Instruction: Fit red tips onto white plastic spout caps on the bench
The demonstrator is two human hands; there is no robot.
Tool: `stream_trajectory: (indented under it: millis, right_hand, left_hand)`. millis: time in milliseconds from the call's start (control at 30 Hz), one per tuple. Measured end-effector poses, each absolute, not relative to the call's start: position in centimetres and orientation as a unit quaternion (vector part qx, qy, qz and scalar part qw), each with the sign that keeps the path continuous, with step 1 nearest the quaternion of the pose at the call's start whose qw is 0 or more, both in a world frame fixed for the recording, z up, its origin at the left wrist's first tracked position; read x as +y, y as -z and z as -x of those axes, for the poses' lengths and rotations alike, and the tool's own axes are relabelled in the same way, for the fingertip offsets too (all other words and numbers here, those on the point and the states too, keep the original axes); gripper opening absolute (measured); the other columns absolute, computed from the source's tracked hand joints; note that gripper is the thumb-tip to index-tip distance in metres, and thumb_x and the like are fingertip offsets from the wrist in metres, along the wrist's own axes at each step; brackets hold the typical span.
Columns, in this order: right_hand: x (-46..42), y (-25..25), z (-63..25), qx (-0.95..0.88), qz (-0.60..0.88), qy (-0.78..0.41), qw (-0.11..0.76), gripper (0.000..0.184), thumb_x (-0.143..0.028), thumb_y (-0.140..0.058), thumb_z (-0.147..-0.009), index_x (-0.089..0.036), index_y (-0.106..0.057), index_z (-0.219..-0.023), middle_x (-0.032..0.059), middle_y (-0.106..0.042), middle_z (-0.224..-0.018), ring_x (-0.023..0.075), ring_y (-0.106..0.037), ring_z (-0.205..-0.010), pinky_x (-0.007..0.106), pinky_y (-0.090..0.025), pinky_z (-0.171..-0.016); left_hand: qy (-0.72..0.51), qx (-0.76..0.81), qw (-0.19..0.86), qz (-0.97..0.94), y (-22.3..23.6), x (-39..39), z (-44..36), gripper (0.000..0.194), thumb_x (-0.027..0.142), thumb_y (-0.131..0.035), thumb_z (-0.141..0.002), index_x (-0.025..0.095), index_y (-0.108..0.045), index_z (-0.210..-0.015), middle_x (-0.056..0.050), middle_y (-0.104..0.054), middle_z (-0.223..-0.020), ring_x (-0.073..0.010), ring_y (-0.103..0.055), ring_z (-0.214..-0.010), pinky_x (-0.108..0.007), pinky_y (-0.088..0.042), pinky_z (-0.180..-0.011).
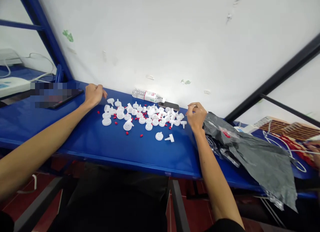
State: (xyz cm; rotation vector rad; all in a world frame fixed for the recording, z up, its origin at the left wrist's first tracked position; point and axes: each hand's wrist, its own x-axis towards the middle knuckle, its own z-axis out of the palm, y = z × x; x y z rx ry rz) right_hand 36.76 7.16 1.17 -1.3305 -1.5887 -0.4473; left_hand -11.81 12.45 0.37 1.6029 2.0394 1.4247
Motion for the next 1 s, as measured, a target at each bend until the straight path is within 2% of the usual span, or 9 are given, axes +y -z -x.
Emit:
stream_trajectory:
  millis: [133, 233, 433, 633, 833, 933, 1000]
  right_hand:
    - [6.9, -1.6, -37.2, -0.644, 0.549, 0.190, 0.498, 0.046, -0.016, -0.045, -0.091, -0.022, -0.062, -0.048, 0.0050, -0.077, -0.086, 0.0172, -0.065, -0.067, 0.033, -0.048, -0.074]
    - [6.7, -1.8, -37.3, -0.641, 0.545, 0.193, 0.505, 0.048, -0.016, -0.045, -0.092, -0.022, -0.062, -0.047, 0.0051, -0.077, -0.089, 0.0168, -0.065, -0.067, 0.033, -0.048, -0.076]
    - [6.6, -1.5, -37.3, -0.648, 0.544, 0.187, 0.500, 0.048, -0.014, -0.045, -0.091, -0.022, -0.060, -0.047, 0.0048, -0.077, -0.089, 0.0162, -0.065, -0.067, 0.033, -0.048, -0.075]
    - [6.6, -1.3, -36.3, -0.669, 0.533, 0.178, 0.487, 0.048, -0.015, -0.044, -0.091, -0.023, -0.059, -0.046, 0.0046, -0.077, -0.087, 0.0181, -0.069, -0.074, 0.033, -0.050, -0.076]
    - [6.4, -1.6, -36.2, -0.665, 0.513, 0.173, 0.514, 0.043, -0.013, -0.046, -0.091, -0.021, -0.061, -0.052, 0.0022, -0.076, -0.085, 0.0143, -0.066, -0.067, 0.032, -0.051, -0.075]
    - [6.6, -1.6, -36.9, -0.656, 0.515, 0.182, 0.521, 0.045, -0.013, -0.046, -0.092, -0.021, -0.060, -0.051, 0.0023, -0.075, -0.087, 0.0148, -0.066, -0.071, 0.033, -0.050, -0.078]
    - [6.8, -1.6, -37.3, -0.653, 0.517, 0.184, 0.522, 0.046, -0.015, -0.045, -0.094, -0.021, -0.059, -0.051, 0.0032, -0.075, -0.088, 0.0158, -0.066, -0.073, 0.034, -0.050, -0.079]
  left_hand:
    - [-0.473, 0.687, 0.086, -0.545, -0.3, 12.7, 12.0, 0.040, 0.043, -0.047, -0.101, 0.015, -0.072, -0.086, -0.005, -0.074, -0.080, -0.0217, -0.071, -0.085, -0.042, -0.051, -0.095]
    - [-0.468, 0.684, 0.088, -0.553, 0.0, 12.9, 12.0, 0.039, 0.051, -0.056, -0.100, 0.015, -0.070, -0.096, -0.003, -0.074, -0.092, -0.0202, -0.071, -0.090, -0.044, -0.053, -0.094]
    - [-0.455, 0.675, 0.110, -0.570, 0.3, 13.0, 11.5, 0.033, 0.045, -0.060, -0.100, 0.014, -0.069, -0.107, -0.005, -0.073, -0.104, -0.0200, -0.071, -0.092, -0.042, -0.058, -0.088]
    - [-0.451, 0.671, 0.118, -0.576, 0.2, 12.7, 10.8, 0.032, 0.044, -0.060, -0.100, 0.015, -0.069, -0.110, -0.006, -0.073, -0.106, -0.0198, -0.071, -0.093, -0.041, -0.059, -0.087]
    - [-0.452, 0.657, 0.103, -0.595, 0.4, 13.1, 10.8, 0.033, 0.043, -0.061, -0.100, 0.014, -0.069, -0.112, -0.005, -0.072, -0.106, -0.0214, -0.071, -0.093, -0.041, -0.060, -0.085]
    - [-0.459, 0.651, 0.096, -0.597, 0.6, 13.4, 10.6, 0.035, 0.046, -0.060, -0.100, 0.013, -0.070, -0.104, -0.003, -0.073, -0.099, -0.0203, -0.071, -0.089, -0.040, -0.059, -0.084]
    - [-0.465, 0.651, 0.090, -0.593, 0.5, 13.5, 10.3, 0.037, 0.047, -0.057, -0.101, 0.013, -0.069, -0.091, -0.002, -0.072, -0.088, -0.0184, -0.071, -0.083, -0.039, -0.058, -0.083]
